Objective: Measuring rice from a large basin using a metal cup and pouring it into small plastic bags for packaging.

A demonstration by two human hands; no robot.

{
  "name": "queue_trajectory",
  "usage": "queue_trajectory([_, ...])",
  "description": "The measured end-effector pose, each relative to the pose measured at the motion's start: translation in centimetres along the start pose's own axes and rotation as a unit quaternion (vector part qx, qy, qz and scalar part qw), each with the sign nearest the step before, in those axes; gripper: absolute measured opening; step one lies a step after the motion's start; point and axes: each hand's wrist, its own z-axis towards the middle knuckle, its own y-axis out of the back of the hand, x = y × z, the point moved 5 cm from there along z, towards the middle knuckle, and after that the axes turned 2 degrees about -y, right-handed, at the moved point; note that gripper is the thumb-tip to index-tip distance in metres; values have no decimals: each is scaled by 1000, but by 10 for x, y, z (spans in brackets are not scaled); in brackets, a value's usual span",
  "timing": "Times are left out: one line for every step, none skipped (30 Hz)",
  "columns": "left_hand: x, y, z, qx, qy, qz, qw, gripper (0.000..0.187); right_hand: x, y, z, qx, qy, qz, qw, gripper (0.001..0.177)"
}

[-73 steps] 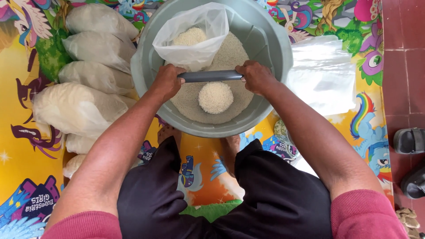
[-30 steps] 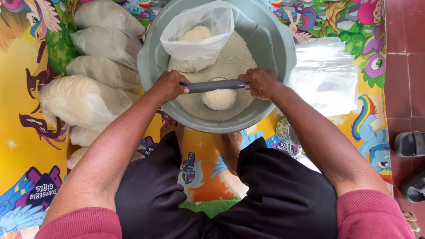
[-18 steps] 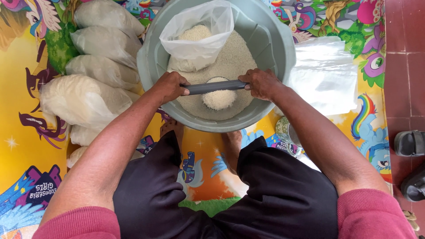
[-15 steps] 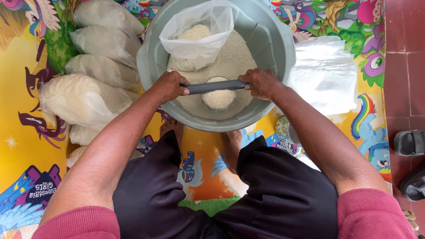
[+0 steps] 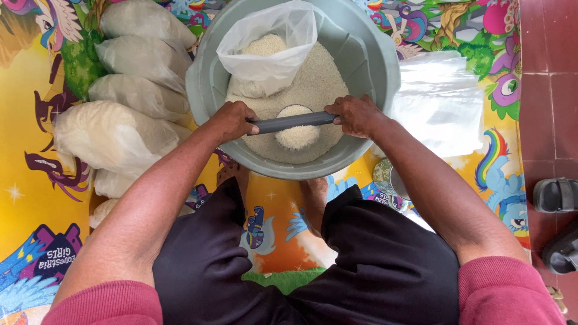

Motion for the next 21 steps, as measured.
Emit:
queue_trajectory([-1,1,-1,0,0,0,1000,43,1,1,0,0,0,0,1000,16])
queue_trajectory([-2,1,-2,-1,0,-3,1000,43,1,2,-2,0,-1,3,1000,19])
queue_trajectory([-3,1,-3,-1,0,-6,1000,43,2,3,-3,1,-3,5,1000,22])
queue_trajectory([0,-1,-1,-1,1,-6,1000,43,3,4,-4,1,-3,5,1000,22])
queue_trajectory([3,-2,0,1,-2,-1,1000,43,3,5,-4,5,-2,8,1000,18])
queue_trajectory([5,-4,2,4,-5,3,1000,43,4,6,-5,10,-2,10,1000,15])
queue_trajectory([5,-3,2,3,-4,3,1000,43,5,9,-6,9,-1,10,1000,15])
queue_trajectory([4,-3,1,5,-3,1,1000,42,6,10,-7,10,1,4,1000,13])
queue_trajectory([4,-3,1,7,-2,-1,1000,40,7,12,-8,11,4,-1,1000,11])
queue_trajectory([2,-3,-1,7,-2,0,1000,40,7,12,-8,11,3,0,1000,11])
queue_trajectory([0,-5,-2,14,-6,-4,1000,42,7,12,-9,10,3,-5,1000,11])
queue_trajectory([-3,-6,-4,20,-11,-8,1000,45,7,13,-9,8,2,-9,1000,11])
queue_trajectory([-2,-7,-3,21,-11,-8,1000,45,8,15,-10,8,2,-8,1000,11])
queue_trajectory([-2,-7,-3,18,-13,-10,1000,45,10,17,-11,11,3,-11,1000,11])
queue_trajectory([-2,-7,-3,16,-16,-12,1000,46,12,19,-12,13,3,-13,1000,11])
queue_trajectory([-3,-7,-4,16,-16,-12,1000,46,10,18,-12,13,3,-13,1000,11])
queue_trajectory([-5,-6,-6,15,-17,-16,1000,47,9,17,-11,13,7,-11,1000,13])
queue_trajectory([-7,-6,-7,15,-19,-20,1000,48,8,16,-11,12,10,-9,1000,14])
queue_trajectory([-10,-6,-9,15,-18,-20,1000,48,10,18,-12,12,10,-9,1000,14])
queue_trajectory([-12,-6,-11,21,-16,-20,999,46,11,19,-13,16,4,-25,1000,14])
queue_trajectory([-15,-7,-13,28,-14,-19,999,44,11,20,-14,20,-1,-42,999,13])
